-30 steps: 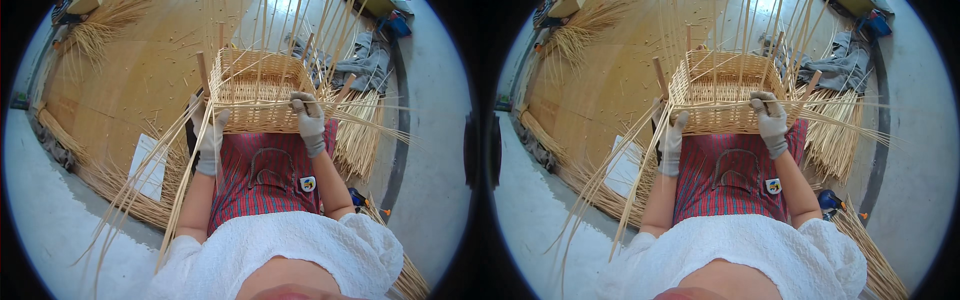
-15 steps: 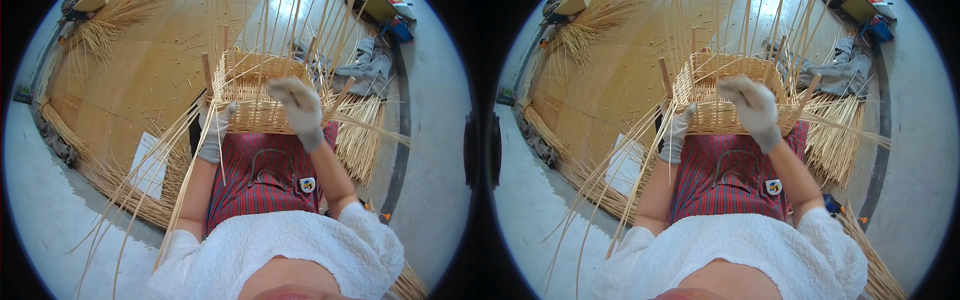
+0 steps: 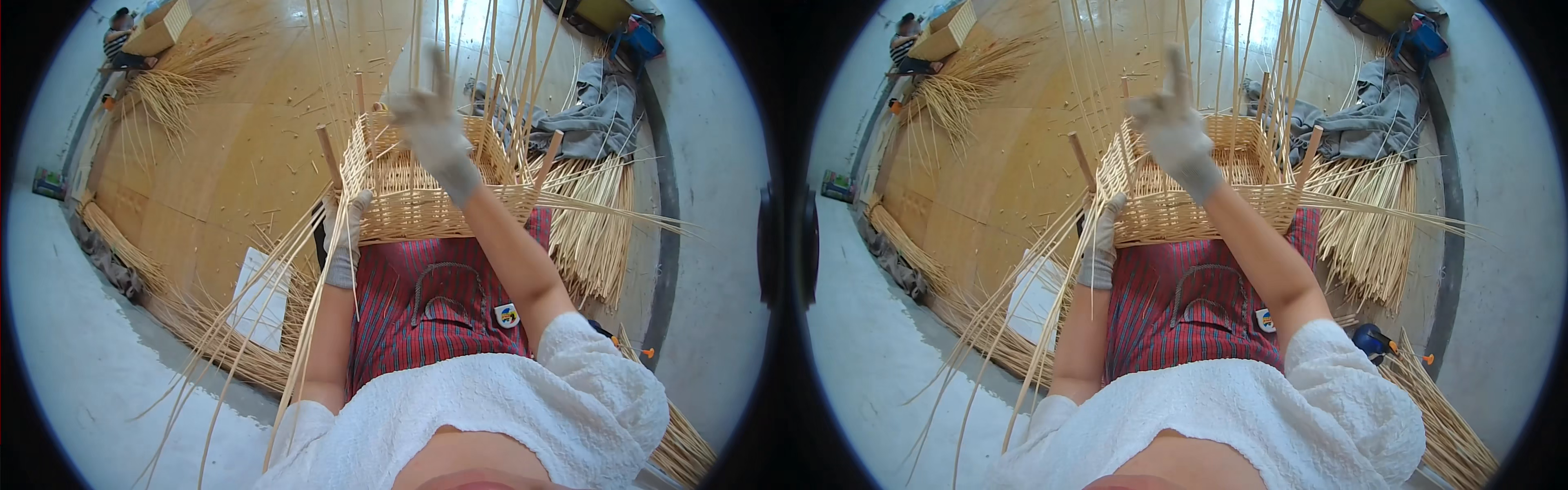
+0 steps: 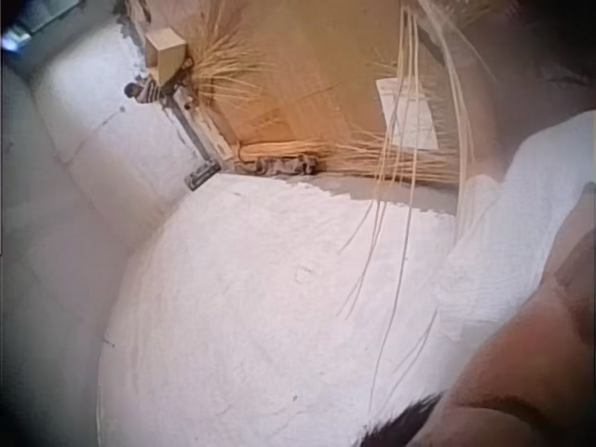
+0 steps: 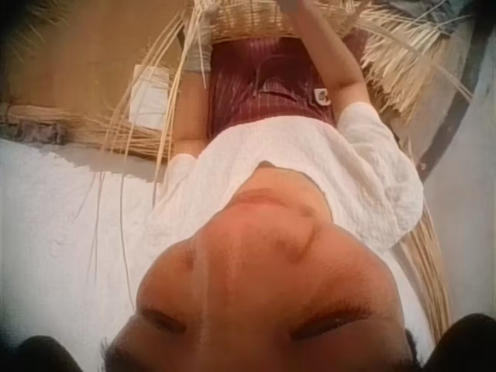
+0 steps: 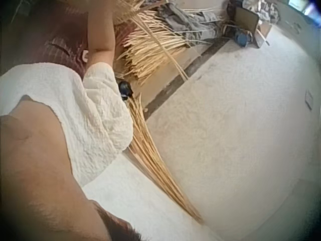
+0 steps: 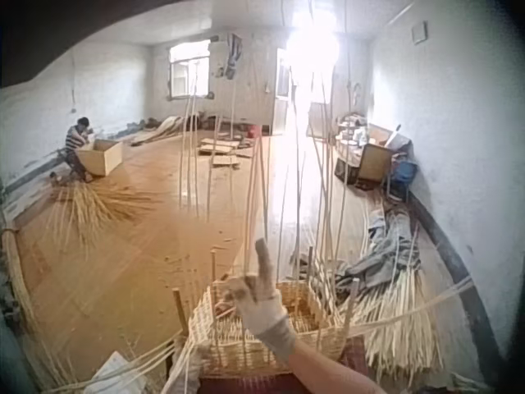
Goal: The person weaves a rectangular basket using thin wooden strips, interlacing them through a vertical frame. They occasionally measure the basket with a metal ruler to ensure dimensions are correct.
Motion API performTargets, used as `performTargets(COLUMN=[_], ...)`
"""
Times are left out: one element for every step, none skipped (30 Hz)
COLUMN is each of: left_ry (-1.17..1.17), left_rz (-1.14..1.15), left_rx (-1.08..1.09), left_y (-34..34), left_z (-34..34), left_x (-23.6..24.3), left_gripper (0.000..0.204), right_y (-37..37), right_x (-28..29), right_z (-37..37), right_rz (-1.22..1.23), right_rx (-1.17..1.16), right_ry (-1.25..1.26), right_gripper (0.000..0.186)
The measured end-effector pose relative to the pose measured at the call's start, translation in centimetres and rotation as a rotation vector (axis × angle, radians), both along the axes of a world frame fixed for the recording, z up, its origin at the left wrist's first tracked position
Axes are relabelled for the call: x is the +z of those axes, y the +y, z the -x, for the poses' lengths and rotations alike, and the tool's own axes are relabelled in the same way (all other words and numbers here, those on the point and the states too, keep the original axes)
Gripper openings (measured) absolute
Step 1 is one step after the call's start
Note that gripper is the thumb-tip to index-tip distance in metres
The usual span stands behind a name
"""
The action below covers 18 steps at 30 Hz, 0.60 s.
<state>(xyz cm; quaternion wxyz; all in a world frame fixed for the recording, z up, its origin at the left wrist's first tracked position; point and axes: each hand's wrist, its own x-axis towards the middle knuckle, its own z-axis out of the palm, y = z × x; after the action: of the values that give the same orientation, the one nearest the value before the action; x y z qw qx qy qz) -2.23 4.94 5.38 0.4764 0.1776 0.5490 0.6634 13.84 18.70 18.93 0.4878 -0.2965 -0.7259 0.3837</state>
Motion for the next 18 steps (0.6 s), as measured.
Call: performTargets(left_ry=[0.019,0.035,0.038,0.046,0.092,0.133,0.169,0.352,0.663,0.838,1.007,0.768,0.679,0.588,0.496,0.501,0.512,0.526], left_rz=[-0.025,-0.052,-0.103,-0.157,-0.174,-0.189,-0.201,-0.175,-0.063,-0.234,-0.408,-0.382,-0.190,-0.005,0.174,0.189,0.181,0.190], left_rx=[0.028,0.058,0.098,0.138,0.215,0.273,0.302,0.435,0.376,0.284,0.188,0.054,-0.128,-0.309,-0.487,-0.549,-0.492,-0.456], left_y=[0.0,-0.1,0.5,0.9,-0.1,-0.7,-1.1,-2.7,-4.4,-4.1,-3.8,-2.6,-0.9,1.1,2.8,3.9,4.1,4.0], left_z=[1.1,1.7,-0.2,-2.0,-1.7,-2.0,-2.8,-4.9,-5.8,-6.5,-7.3,-8.5,-8.6,-8.0,-7.3,-6.5,-6.4,-6.7], left_x=[-2.5,-4.8,-3.2,-1.1,-0.5,-0.3,0.4,1.1,1.3,2.0,2.7,5.5,7.0,8.2,9.1,7.9,6.5,6.1], left_gripper=[0.061,0.060,0.057,0.054,0.053,0.052,0.051,0.042,0.036,0.032,0.028,0.023,0.023,0.023,0.024,0.025,0.026,0.027], right_y=[-1.6,-3.4,-4.8,-6.4,-7.6,-7.1,-6.6,-6.3,-6.1,-6.1,-6.2,-6.2,-6.5,-7.1,-7.1,-6.5,-5.0,-3.6], right_x=[-1.1,-3.1,-5.8,-8.2,-8.3,-8.4,-8.9,-9.5,-9.6,-9.7,-9.9,-10.6,-10.9,-11.0,-10.9,-9.4,-7.6,-4.1], right_z=[-2.3,-4.4,-7.8,-11.1,-12.0,-12.8,-14.1,-15.1,-15.1,-15.1,-15.1,-15.2,-15.0,-14.6,-13.8,-12.0,-10.3,-7.9], right_rz=[-0.031,0.120,0.273,0.414,0.634,0.640,0.646,0.653,0.669,0.688,0.706,0.735,0.724,0.708,0.687,0.575,0.300,0.042], right_rx=[0.096,0.064,-0.014,-0.096,-0.126,-0.137,-0.178,-0.218,-0.204,-0.191,-0.179,-0.174,-0.201,-0.228,-0.250,-0.266,-0.222,-0.195], right_ry=[0.213,0.271,0.335,0.419,0.357,0.341,0.332,0.323,0.349,0.360,0.369,0.412,0.416,0.428,0.444,0.405,0.313,0.228], right_gripper=[0.037,0.036,0.035,0.035,0.042,0.038,0.035,0.031,0.028,0.024,0.021,0.019,0.018,0.018,0.017,0.021,0.026,0.031])
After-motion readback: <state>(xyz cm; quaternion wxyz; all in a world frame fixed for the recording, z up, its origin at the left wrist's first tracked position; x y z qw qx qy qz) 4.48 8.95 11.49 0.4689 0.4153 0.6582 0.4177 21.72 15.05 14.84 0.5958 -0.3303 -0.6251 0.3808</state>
